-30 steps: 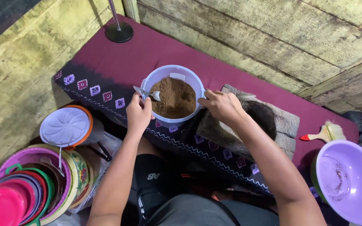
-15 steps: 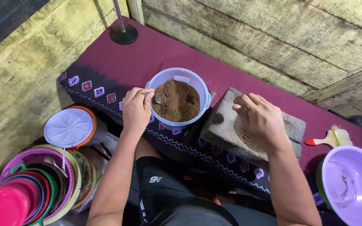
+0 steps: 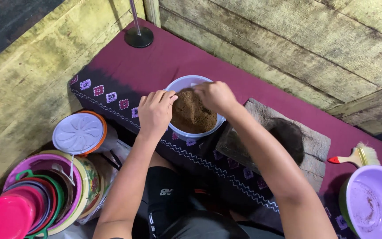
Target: Transferring brown powder from a container into a stone mortar using a spoon and packing it down by hand.
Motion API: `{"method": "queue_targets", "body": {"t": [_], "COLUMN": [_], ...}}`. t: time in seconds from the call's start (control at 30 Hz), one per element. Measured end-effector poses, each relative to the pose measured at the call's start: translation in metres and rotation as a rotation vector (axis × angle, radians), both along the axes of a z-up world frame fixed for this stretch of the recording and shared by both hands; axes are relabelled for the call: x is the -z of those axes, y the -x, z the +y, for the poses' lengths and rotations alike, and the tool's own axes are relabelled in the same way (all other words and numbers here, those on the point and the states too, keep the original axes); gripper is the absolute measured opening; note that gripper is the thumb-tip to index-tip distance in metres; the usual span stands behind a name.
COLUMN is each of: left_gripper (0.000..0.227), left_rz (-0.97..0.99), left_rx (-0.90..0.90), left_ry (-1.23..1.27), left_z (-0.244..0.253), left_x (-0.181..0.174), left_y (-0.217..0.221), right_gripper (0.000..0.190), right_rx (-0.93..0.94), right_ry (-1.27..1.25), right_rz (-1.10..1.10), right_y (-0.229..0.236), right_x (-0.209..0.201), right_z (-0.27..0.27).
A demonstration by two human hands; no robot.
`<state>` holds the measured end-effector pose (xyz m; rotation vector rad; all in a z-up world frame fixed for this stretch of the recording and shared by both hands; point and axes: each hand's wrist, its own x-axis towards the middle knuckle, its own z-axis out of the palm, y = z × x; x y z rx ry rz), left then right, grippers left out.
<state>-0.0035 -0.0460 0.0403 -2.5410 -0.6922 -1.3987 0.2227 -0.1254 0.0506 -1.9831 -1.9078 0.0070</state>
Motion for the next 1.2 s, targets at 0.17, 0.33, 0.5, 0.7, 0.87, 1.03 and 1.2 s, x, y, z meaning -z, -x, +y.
{"method": "queue_targets", "body": {"t": [0.17, 0.33, 0.5, 0.7, 0.87, 1.03, 1.2], "left_gripper": [0.023, 0.023, 0.021, 0.029, 0.029, 0.02, 0.028], "left_rz": [-0.002, -0.008, 0.005, -0.017, -0.008, 0.018, 0.082], "left_rx": [-0.064, -0.03, -0.108, -0.098, -0.029, 0.044, 0.132], "left_ry": [-0.021, -0.034, -0.099, -0.028, 0.099, 0.177, 0.321], "left_z": [0.006, 0.002, -0.01, 0.001, 0.023, 0.041, 0.028], "left_x": [0.019, 0.01, 0.005, 0.008, -0.001, 0.028, 0.001], "left_y": [-0.006, -0.002, 0.0, -0.006, -0.024, -0.052, -0.044], "right_gripper": [0.025, 0.017, 0.017, 0.024, 0.021, 0.016, 0.017], "right_rx": [-0.107, -0.205, -0.047, -0.071, -0.187, -0.362, -0.184], "right_ry": [0.231, 0.076, -0.174, -0.131, -0.089, -0.038, -0.215], "right_rz": [-0.028, 0.099, -0.371, -0.134, 0.124, 0.181, -0.065], "right_y": [0.031, 0.026, -0.027, 0.025, 0.046, 0.025, 0.003], "right_x": [-0.003, -0.022, 0.038, 0.007, -0.042, 0.02, 0.01], "right_z": [-0.01, -0.061, -0.061, -0.073, -0.082, -0.064, -0.06]}}
